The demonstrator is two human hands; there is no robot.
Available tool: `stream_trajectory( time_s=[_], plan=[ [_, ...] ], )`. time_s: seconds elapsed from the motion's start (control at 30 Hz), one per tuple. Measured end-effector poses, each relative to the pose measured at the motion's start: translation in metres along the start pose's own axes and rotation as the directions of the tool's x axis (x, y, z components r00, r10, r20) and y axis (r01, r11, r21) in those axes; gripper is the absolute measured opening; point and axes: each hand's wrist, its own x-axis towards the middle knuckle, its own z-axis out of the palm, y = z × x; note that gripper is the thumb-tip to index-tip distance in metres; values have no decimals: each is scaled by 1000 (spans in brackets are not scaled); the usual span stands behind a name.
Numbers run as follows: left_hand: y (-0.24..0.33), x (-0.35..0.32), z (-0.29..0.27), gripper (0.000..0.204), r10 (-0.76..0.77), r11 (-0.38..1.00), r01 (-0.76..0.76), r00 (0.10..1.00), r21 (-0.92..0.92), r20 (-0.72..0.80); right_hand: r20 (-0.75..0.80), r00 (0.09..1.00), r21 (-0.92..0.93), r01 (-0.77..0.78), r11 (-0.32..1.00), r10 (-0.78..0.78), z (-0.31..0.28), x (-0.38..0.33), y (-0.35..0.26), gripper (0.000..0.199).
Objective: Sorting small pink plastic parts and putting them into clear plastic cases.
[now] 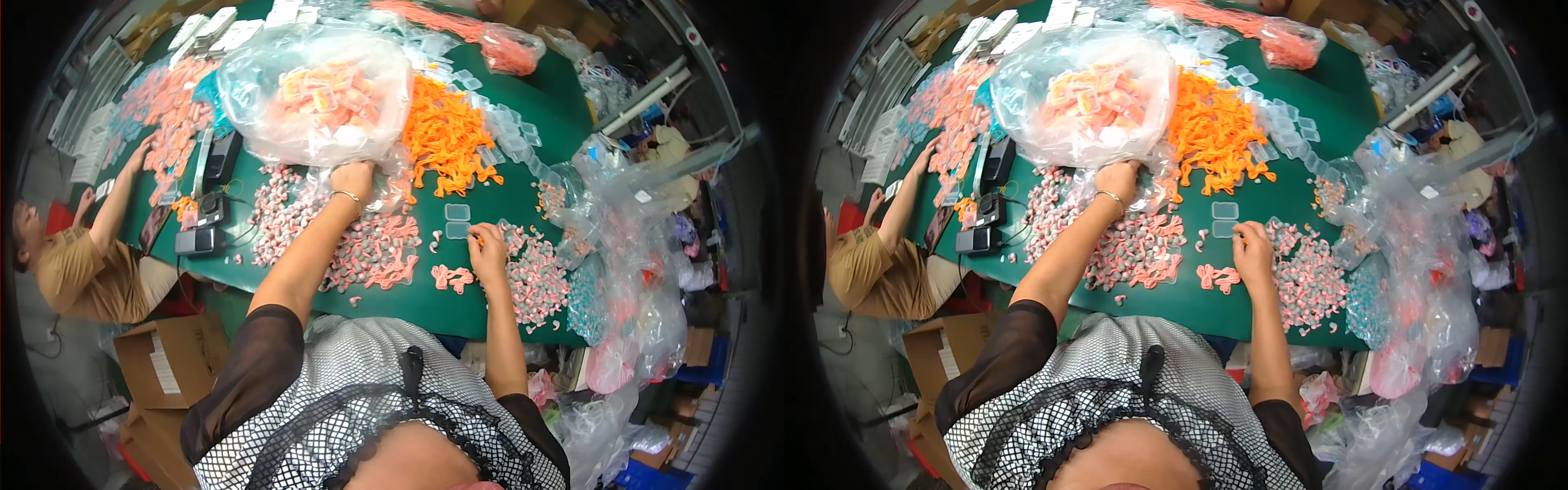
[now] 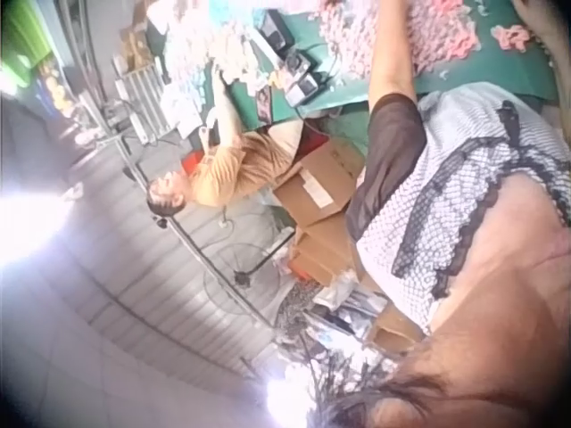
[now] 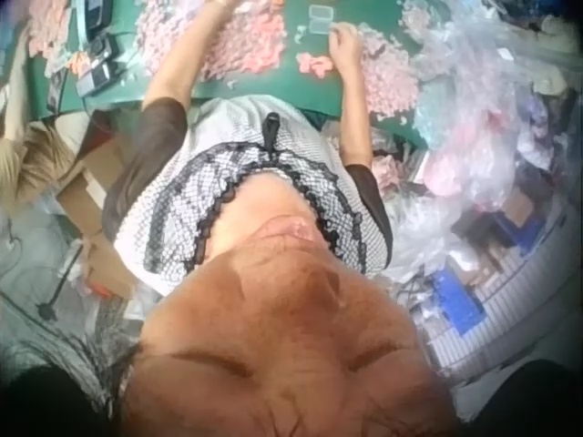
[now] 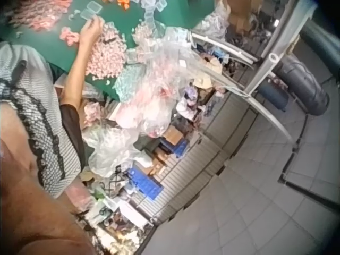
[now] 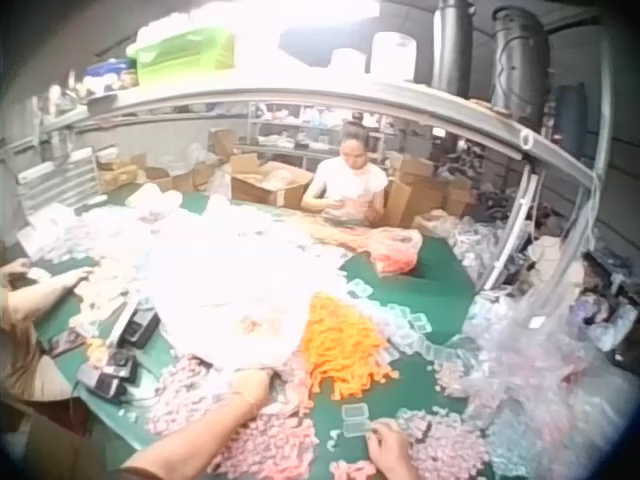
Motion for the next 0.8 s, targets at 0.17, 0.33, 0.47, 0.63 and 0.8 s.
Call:
stream_trajectory(
  time_s=[0.17,0.33,0.47,0.63,0.8],
  plan=[
    [-6,5,14,23,-58,996,58,998,63,2,-24,993,141,-109,984,113,8,5,5,17],
    [-4,-3,17,26,19,1000,-18,997,21,-81,74,926,595,-339,729,370,13,11,21,22],
    [-4,-10,11,20,57,998,-58,997,-22,-55,182,872,690,-442,573,454,9,15,23,28],
    [-6,-13,9,10,146,975,-163,982,-149,-118,99,874,609,-431,666,475,13,24,41,22],
    [-3,-24,3,11,190,876,-282,947,-392,-258,-96,990,-147,-120,982,106,15,52,48,20]
  ],
)
